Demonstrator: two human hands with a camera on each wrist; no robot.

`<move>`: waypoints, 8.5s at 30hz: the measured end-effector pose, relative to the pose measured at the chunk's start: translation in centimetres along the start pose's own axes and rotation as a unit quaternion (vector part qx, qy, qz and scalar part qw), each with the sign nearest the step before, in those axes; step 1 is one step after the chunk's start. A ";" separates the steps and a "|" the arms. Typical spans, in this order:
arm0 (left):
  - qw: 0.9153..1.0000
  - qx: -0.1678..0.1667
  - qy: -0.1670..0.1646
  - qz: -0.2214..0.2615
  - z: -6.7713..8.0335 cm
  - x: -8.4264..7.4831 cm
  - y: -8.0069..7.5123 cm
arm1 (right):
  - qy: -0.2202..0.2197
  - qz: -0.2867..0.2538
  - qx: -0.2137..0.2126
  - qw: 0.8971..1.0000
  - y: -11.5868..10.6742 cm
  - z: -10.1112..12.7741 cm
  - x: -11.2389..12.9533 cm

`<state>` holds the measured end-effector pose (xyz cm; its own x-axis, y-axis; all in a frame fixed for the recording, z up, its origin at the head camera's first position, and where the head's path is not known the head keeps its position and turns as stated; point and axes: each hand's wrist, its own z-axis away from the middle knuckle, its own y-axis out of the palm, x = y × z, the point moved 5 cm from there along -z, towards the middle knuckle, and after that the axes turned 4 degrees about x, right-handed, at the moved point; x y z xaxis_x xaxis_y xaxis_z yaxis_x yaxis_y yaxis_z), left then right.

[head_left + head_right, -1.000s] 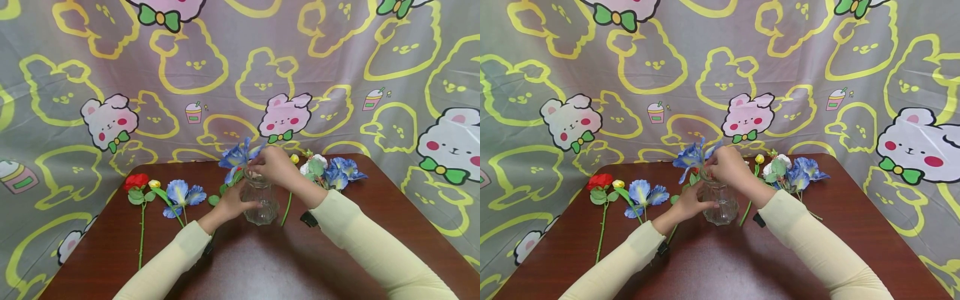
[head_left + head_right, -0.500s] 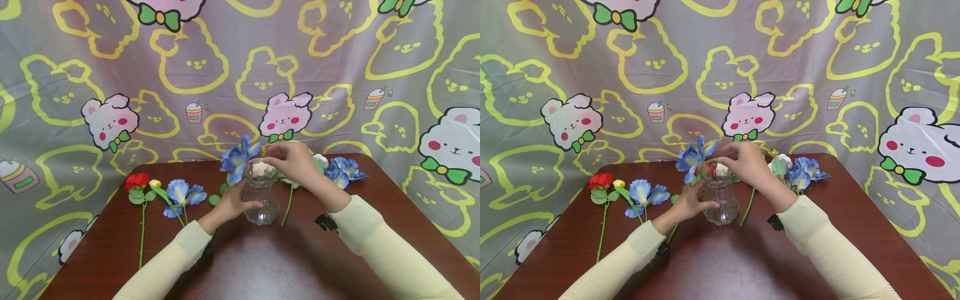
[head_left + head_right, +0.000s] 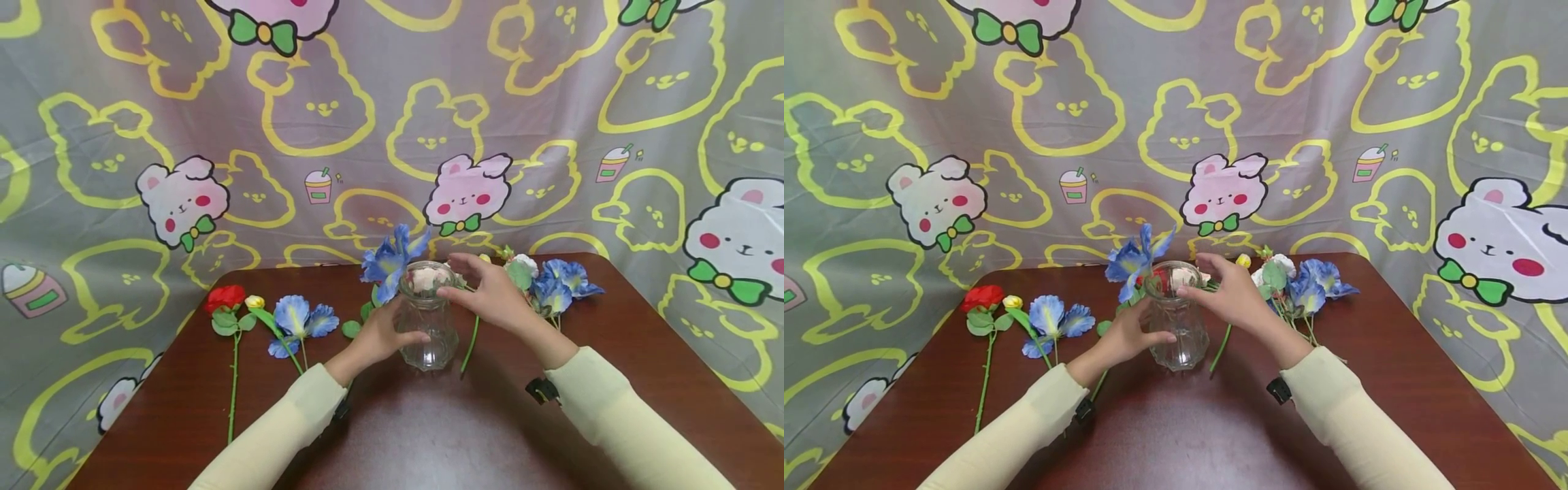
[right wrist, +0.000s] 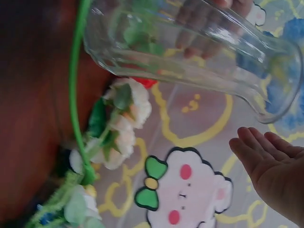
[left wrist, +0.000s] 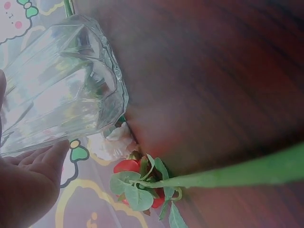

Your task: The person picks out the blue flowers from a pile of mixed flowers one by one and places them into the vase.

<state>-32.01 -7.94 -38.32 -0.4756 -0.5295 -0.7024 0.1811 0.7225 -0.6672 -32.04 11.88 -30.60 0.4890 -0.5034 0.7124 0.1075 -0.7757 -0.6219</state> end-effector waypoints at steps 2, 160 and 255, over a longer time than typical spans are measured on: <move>1.000 0.002 0.000 0.003 0.0 0.0 0.0 | 0.011 -0.020 0.010 1.000 0.5 0.3 -0.6; 0.908 0.196 -0.300 -0.216 11.0 6.0 -7.5 | -0.019 -0.182 0.011 0.983 5.3 1.4 -4.2; 0.971 -0.049 -0.193 -0.134 5.8 2.3 -12.3 | -0.002 -0.176 0.022 0.984 5.3 1.5 -3.9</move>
<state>-30.32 -20.59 -33.14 -0.1331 -0.8174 -0.5605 0.0040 0.5651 -0.8250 -32.05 10.33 -37.11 0.4187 -0.2048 0.8847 0.3074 -0.8847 -0.3503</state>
